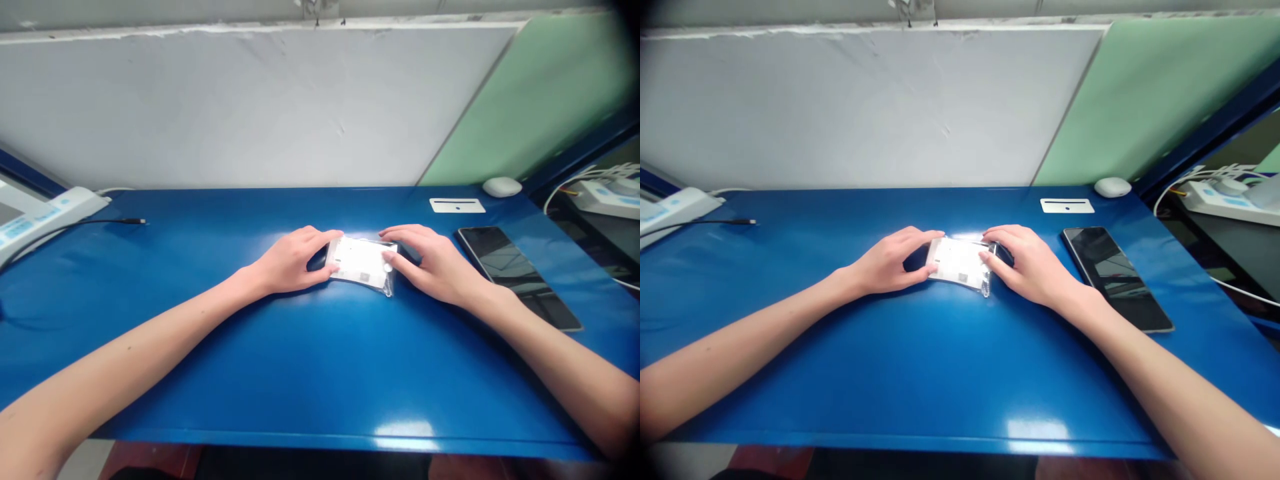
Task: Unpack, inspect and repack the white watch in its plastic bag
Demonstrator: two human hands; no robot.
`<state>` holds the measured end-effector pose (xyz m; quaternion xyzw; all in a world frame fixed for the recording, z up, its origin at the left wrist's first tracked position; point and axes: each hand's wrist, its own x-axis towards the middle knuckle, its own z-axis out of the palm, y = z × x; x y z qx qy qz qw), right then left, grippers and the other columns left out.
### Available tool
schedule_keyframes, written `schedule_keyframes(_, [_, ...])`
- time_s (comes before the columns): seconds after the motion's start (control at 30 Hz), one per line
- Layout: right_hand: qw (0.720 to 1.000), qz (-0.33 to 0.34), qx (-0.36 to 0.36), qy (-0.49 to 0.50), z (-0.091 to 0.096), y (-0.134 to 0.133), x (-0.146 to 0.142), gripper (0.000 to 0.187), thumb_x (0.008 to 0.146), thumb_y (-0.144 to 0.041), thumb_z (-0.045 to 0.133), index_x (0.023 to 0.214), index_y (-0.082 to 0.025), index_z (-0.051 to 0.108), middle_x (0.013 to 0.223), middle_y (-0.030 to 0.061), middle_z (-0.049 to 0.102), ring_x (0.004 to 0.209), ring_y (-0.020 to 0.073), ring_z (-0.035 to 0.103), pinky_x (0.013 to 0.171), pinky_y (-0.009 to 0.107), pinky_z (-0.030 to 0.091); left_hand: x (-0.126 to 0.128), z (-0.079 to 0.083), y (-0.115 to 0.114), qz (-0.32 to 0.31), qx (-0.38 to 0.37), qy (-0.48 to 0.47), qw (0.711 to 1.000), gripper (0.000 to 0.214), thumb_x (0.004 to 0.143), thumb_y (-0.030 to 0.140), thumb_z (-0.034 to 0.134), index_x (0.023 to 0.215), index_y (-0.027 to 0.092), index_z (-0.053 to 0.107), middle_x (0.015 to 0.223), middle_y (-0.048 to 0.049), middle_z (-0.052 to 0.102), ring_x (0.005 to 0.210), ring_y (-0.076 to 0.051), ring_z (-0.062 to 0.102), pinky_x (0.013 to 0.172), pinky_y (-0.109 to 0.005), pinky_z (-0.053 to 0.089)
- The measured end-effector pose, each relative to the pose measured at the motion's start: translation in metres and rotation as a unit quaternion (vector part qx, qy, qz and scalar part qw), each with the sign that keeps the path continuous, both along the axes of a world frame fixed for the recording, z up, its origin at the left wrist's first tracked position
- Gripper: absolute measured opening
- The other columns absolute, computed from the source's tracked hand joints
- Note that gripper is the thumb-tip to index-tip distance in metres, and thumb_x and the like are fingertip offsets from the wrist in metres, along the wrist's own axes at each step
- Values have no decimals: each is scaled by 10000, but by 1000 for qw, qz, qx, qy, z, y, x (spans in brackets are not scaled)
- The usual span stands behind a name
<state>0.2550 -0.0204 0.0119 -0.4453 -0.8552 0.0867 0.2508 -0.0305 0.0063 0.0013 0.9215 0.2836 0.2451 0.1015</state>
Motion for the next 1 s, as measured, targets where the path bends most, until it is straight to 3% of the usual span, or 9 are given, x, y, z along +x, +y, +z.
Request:
schedule_keyframes(0.17, [997, 31, 32, -58, -2, -1, 0, 273, 965, -343, 508, 1126, -172, 647, 1169, 137, 694, 1102, 290, 632, 961, 479, 505, 1, 1, 1, -6, -10, 6, 1000, 352, 951, 331, 542, 1255, 159, 588, 1237, -140, 638, 1157, -262, 578, 990, -435, 493])
schedule_keyframes(0.4, [989, 102, -9, -104, 6, -6, -3, 548, 911, -481, 571, 1306, -102, 559, 1296, 186, 630, 1192, 328, 570, 974, 479, 504, 0, 2, 1, -21, -10, 34, 999, 476, 925, 332, 537, 1354, 131, 498, 1414, -175, 521, 1319, -303, 478, 1085, -464, 420])
schedule_keyframes(0.5, [987, 110, -26, -115, 8, -6, -3, 600, 908, -493, 570, 1365, -108, 526, 1339, 185, 608, 1229, 342, 543, 996, 497, 492, -1, 5, 1, -47, -15, 51, 997, 496, 922, 306, 518, 1390, 151, 466, 1409, -157, 538, 1315, -297, 490, 1091, -462, 403])
schedule_keyframes(0.63, [987, 103, -35, -120, 7, -6, -3, 577, 933, -463, 536, 1396, -120, 510, 1368, 186, 587, 1245, 342, 536, 1010, 510, 486, 0, 6, 1, -58, -14, 60, 996, 569, 887, 398, 594, 1390, 164, 471, 1389, -158, 552, 1295, -316, 502, 1088, -469, 392])
schedule_keyframes(1.0, [986, 87, -20, -142, 3, -7, -1, 638, 942, -515, 506, 1398, -70, 488, 1399, 205, 547, 1257, 337, 516, 1027, 502, 479, -1, 1, 2, -40, -14, 54, 998, 715, 825, 571, 667, 1347, 108, 506, 1286, -202, 574, 1189, -326, 539, 1001, -462, 454])
